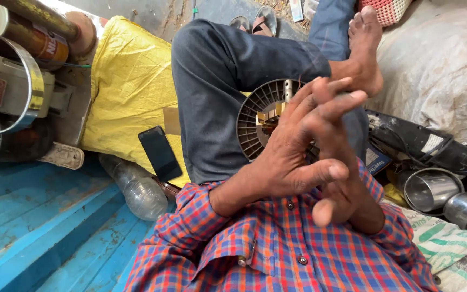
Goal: Repairing a motor by inserting small cardboard or plastic separators into the stator slots.
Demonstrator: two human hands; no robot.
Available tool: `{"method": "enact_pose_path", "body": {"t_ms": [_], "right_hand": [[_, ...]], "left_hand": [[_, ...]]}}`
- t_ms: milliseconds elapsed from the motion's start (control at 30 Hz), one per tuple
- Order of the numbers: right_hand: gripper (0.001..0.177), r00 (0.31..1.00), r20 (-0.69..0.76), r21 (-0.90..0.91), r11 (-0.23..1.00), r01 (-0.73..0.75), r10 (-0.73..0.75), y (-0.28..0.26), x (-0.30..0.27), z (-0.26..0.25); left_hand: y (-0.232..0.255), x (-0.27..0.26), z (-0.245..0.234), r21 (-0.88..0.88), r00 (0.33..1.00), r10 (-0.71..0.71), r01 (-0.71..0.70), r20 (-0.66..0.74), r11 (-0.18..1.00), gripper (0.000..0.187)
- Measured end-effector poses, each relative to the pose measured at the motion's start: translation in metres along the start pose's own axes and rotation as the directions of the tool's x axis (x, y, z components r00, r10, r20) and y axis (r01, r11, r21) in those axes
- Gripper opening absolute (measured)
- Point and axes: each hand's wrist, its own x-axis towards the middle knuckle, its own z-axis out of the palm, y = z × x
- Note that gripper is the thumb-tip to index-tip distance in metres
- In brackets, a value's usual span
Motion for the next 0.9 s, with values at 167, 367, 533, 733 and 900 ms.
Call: {"method": "enact_pose_path", "body": {"t_ms": [167, 367, 533, 733, 900], "right_hand": [[0.104, 0.996, 0.069, -0.074, 0.996, 0.053, -0.048, -0.002, -0.008, 0.009], [0.119, 0.993, 0.112, 0.105, 0.994, 0.011, -0.023, -0.005, -0.019, 0.012], [0.128, 0.974, 0.198, 0.288, 0.956, 0.049, -0.11, 0.003, -0.023, 0.01], [0.124, 0.954, 0.29, 0.108, 0.993, 0.052, -0.081, 0.005, -0.017, -0.016], [0.117, 0.987, 0.16, 0.163, 0.987, -0.007, -0.019, 0.011, -0.017, -0.013]], "left_hand": [[-0.005, 0.003, -0.004, -0.294, 0.996, -0.028, 0.05, 0.079, 0.954, 0.052], [-0.001, 0.022, -0.007, -0.021, 0.985, 0.076, -0.074, 0.153, 0.997, 0.033], [-0.005, 0.024, -0.005, 0.042, 0.849, 0.527, -0.528, 0.029, 0.848, 0.011], [0.001, 0.006, 0.006, -0.05, 0.989, -0.014, 0.022, 0.149, 0.999, 0.03], [-0.011, -0.005, 0.033, 0.212, 0.988, 0.03, -0.062, 0.152, 0.975, 0.092]]}}
